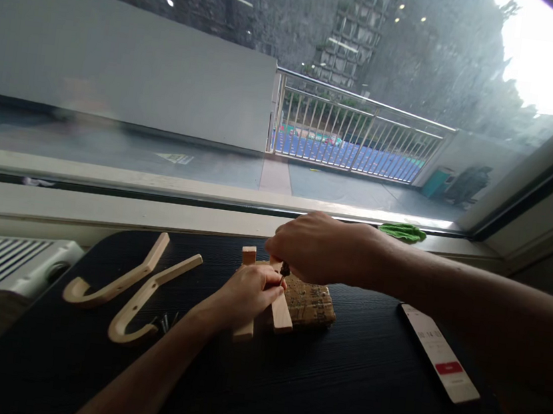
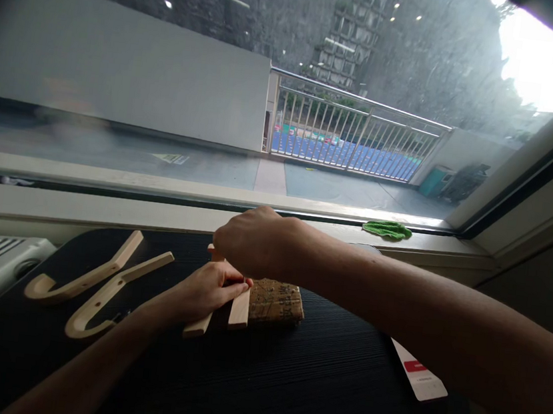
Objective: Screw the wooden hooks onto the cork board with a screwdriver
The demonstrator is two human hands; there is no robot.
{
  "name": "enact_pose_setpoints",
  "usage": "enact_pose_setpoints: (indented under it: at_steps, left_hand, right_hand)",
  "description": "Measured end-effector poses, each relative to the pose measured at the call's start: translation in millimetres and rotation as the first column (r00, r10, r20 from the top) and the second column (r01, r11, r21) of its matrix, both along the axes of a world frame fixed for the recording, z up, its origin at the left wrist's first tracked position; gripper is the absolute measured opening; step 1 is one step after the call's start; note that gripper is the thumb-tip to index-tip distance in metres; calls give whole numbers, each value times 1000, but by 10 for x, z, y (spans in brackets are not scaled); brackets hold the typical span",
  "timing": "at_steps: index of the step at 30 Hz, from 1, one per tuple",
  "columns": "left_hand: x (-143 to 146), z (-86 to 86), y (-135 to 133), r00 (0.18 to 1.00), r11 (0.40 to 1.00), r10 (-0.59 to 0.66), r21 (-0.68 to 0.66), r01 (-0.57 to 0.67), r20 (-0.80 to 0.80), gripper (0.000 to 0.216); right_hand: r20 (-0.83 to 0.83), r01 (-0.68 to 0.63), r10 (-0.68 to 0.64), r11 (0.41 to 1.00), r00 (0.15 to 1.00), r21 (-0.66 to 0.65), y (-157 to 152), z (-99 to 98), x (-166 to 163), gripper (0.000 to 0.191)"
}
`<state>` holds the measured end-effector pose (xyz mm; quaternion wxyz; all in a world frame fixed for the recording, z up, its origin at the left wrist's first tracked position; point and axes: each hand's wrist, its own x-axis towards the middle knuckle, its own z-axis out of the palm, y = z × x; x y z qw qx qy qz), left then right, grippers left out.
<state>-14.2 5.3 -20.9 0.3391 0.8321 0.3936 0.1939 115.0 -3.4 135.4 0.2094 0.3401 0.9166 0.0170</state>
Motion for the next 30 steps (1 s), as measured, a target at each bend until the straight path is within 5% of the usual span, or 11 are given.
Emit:
enact_pose_setpoints:
  at_steps: [13, 22, 30]
  left_hand:
    - [22, 21, -26, 999, 999, 33, 19, -32, -21, 25]
    - [23, 10, -25, 1000, 1000, 21, 19, -21, -11, 29]
    - [40, -42, -10, 999, 982, 35, 185, -29, -30, 31]
  right_hand:
    - [41, -71, 68, 996, 997, 62, 3, -172, -1, 8]
    - [62, -10, 11, 1000, 998, -14, -16, 11, -62, 11]
    - [35, -37, 37, 999, 999, -4, 26, -194, -1, 8]
